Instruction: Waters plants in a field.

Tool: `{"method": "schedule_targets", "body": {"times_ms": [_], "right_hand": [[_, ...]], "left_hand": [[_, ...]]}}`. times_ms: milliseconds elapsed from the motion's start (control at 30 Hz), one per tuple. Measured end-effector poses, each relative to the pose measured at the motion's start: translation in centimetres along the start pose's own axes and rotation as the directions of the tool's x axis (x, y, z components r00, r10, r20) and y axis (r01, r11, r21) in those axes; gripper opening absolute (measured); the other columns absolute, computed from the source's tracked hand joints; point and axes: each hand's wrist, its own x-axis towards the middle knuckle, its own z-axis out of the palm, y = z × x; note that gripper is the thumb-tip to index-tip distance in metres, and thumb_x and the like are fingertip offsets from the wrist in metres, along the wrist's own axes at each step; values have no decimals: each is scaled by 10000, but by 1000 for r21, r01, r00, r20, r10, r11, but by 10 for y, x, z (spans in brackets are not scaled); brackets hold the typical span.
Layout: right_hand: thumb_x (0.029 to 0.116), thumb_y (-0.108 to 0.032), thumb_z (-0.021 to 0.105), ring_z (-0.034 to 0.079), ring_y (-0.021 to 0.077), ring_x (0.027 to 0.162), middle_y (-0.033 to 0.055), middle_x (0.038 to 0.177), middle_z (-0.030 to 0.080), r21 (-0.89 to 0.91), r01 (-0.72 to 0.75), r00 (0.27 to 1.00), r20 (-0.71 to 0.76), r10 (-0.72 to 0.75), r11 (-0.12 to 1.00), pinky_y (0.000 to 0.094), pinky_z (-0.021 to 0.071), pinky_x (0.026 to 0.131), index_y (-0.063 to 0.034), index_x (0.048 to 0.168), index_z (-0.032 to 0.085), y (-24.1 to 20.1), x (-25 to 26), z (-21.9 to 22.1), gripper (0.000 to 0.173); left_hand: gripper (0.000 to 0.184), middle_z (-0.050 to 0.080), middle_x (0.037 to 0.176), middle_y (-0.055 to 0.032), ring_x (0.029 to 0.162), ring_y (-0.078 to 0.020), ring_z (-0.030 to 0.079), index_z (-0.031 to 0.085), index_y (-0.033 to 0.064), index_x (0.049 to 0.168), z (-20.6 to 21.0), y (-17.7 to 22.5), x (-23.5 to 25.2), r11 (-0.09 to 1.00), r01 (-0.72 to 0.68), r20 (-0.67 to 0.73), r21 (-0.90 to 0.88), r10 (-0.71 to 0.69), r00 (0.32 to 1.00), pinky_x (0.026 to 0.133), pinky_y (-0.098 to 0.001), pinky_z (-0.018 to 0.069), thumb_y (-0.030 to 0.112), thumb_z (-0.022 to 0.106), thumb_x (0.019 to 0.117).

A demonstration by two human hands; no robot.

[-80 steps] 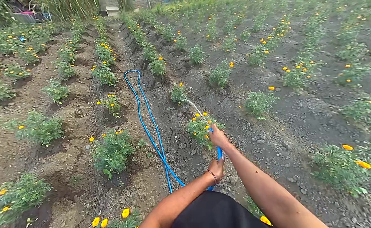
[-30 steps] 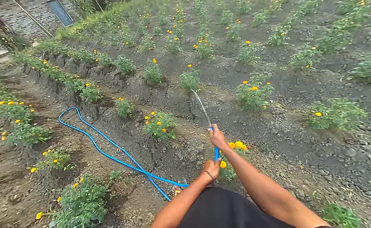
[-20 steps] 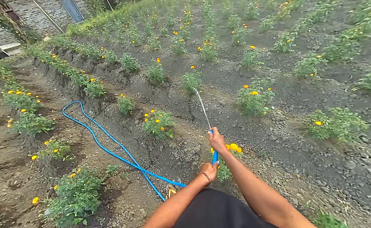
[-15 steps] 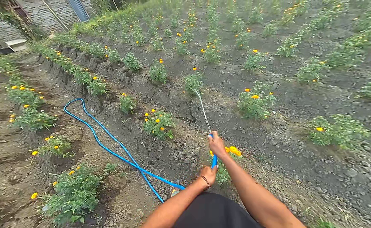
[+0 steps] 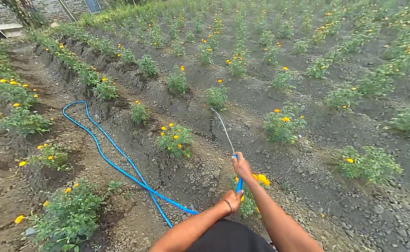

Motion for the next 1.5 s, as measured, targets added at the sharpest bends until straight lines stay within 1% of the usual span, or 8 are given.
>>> {"method": "schedule_targets", "body": {"times_ms": [167, 567, 667, 833, 967, 1133, 1367, 1500], "right_hand": [[1118, -235, 400, 693, 396, 990, 240, 1093, 692, -28, -22, 999, -29, 21, 999, 563, 529, 898, -66, 1447, 490, -13, 6, 7, 381], [1120, -243, 397, 694, 393, 1031, 236, 1126, 693, -102, -23, 999, -40, 19, 994, 560, 527, 915, -77, 1437, 493, -42, 18, 27, 370], [1119, -250, 396, 693, 387, 1026, 229, 1118, 694, -106, -29, 999, -33, 26, 994, 556, 528, 912, -83, 1442, 491, -47, 20, 28, 376], [1115, -217, 407, 696, 386, 958, 237, 1064, 690, -58, 2, 998, -67, -5, 998, 554, 535, 872, -60, 1419, 500, -50, 22, 30, 355], [1120, -230, 400, 698, 386, 969, 234, 1076, 691, -69, -20, 997, -69, 15, 997, 550, 535, 879, -75, 1433, 488, -52, 23, 31, 361], [1120, -231, 403, 699, 388, 966, 238, 1080, 690, -54, -25, 996, -86, 20, 998, 551, 536, 872, -73, 1442, 481, -55, 22, 32, 367], [1120, -225, 407, 696, 388, 986, 238, 1091, 690, -19, -37, 993, -115, 34, 999, 544, 536, 885, -59, 1436, 486, -51, 18, 31, 366], [1120, -227, 403, 698, 377, 985, 229, 1096, 689, -20, -40, 992, -120, 38, 999, 542, 538, 884, -64, 1431, 488, -47, 17, 31, 362]], "left_hand": [[725, 626, 1137, -296, 1055, -397, 633, 613, -105, 1158, -18, -8, 3, 999, -38, 36, 12, 37, 999, 943, -568, 482, 493, 205, 1125], [711, 591, 982, -221, 846, -321, 597, 593, -80, 1089, -50, -28, 4, 998, -53, 74, -28, 55, 996, 813, -500, 492, 503, 186, 1123], [733, 607, 1011, -242, 877, -338, 615, 602, -89, 1112, -55, -29, 4, 998, -49, 73, -27, 51, 996, 838, -513, 499, 511, 183, 1120], [711, 603, 992, -230, 854, -327, 610, 596, -83, 1116, -61, -30, 3, 998, -52, 59, -32, 54, 997, 814, -506, 500, 504, 195, 1122], [720, 597, 983, -217, 841, -315, 603, 595, -77, 1114, -64, -30, 2, 998, -51, 64, -24, 53, 997, 808, -491, 498, 513, 180, 1120], [719, 609, 1028, -244, 907, -341, 617, 599, -92, 1119, -65, -32, 2, 998, -67, 58, -19, 68, 996, 861, -512, 494, 503, 195, 1122], [727, 612, 1047, -251, 918, -346, 624, 599, -91, 1126, -65, -33, 3, 998, -60, 58, 6, 59, 997, 853, -518, 499, 514, 195, 1120], [708, 603, 1006, -230, 865, -326, 613, 597, -83, 1104, -62, -33, 2, 998, -65, 59, 16, 64, 996, 823, -500, 499, 504, 201, 1122]]}}
